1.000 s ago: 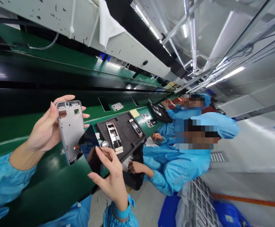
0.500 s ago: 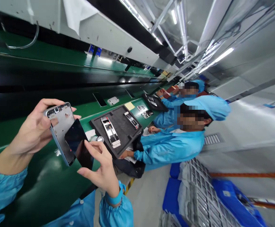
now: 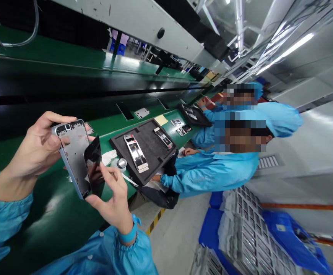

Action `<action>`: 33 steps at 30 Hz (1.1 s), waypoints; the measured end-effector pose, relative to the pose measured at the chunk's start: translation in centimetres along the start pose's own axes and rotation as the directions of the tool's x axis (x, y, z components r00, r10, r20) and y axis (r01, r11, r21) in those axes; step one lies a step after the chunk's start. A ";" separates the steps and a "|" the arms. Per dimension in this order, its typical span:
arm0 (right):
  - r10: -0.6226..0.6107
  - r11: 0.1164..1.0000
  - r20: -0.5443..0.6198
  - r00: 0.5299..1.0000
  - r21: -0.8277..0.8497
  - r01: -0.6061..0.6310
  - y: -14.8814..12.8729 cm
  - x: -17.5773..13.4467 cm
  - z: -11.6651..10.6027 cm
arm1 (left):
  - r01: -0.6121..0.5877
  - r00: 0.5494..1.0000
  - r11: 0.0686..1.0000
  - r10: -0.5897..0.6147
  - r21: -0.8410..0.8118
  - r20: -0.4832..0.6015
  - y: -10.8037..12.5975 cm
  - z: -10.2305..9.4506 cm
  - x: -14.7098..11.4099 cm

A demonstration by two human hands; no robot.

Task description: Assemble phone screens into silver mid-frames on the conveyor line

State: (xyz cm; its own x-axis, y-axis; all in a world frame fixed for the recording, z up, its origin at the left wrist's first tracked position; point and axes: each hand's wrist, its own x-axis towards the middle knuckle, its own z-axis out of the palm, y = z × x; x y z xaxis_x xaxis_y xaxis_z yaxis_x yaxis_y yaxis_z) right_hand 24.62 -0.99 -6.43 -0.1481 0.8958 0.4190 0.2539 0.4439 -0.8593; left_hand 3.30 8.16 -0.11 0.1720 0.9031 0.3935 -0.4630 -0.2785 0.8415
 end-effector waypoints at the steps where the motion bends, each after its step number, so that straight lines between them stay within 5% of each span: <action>1: 0.006 1.000 -0.024 1.000 0.013 -0.006 0.1 0.3 0.6 | -0.011 1.000 1.000 0.011 0.007 0.010 -0.3 0.1 0.0; 9: -0.029 1.000 -0.047 0.999 0.001 0.029 1.5 2.0 3.4 | -0.114 0.993 0.987 0.116 0.111 -0.010 -1.1 0.5 0.3; 19: -0.118 0.993 0.084 0.989 0.017 0.117 1.8 4.6 3.3 | 0.050 0.987 0.989 -0.028 0.139 -0.158 0.2 1.2 -0.8; 24: -0.034 0.978 0.117 0.993 -0.200 0.057 1.9 4.3 3.9 | 0.160 0.935 0.986 -0.169 -0.053 -0.312 -1.3 3.1 -1.1; 26: -0.021 0.988 0.048 0.999 -0.154 0.028 1.6 4.5 3.4 | 0.264 0.898 0.960 -0.279 -0.091 -0.341 -1.5 3.7 -1.2; 29: 0.106 0.993 -0.084 0.991 0.058 -0.101 0.8 5.8 1.7 | 0.411 0.875 0.909 -0.413 -0.061 -0.252 -1.4 4.5 -1.6; 33: 0.291 0.931 0.122 0.949 0.194 -0.310 -0.4 6.9 -0.5 | 0.471 0.872 0.882 -0.470 -0.026 -0.138 -0.9 5.9 -2.8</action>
State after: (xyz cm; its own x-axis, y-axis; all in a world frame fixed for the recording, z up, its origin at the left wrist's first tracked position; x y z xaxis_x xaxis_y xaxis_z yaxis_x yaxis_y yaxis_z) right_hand 23.97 5.01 -3.04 -0.1835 0.9766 0.1120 0.0972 0.1314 -0.9866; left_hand 8.36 3.96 0.26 0.2477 0.9633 -0.1030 -0.3502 0.1881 0.9176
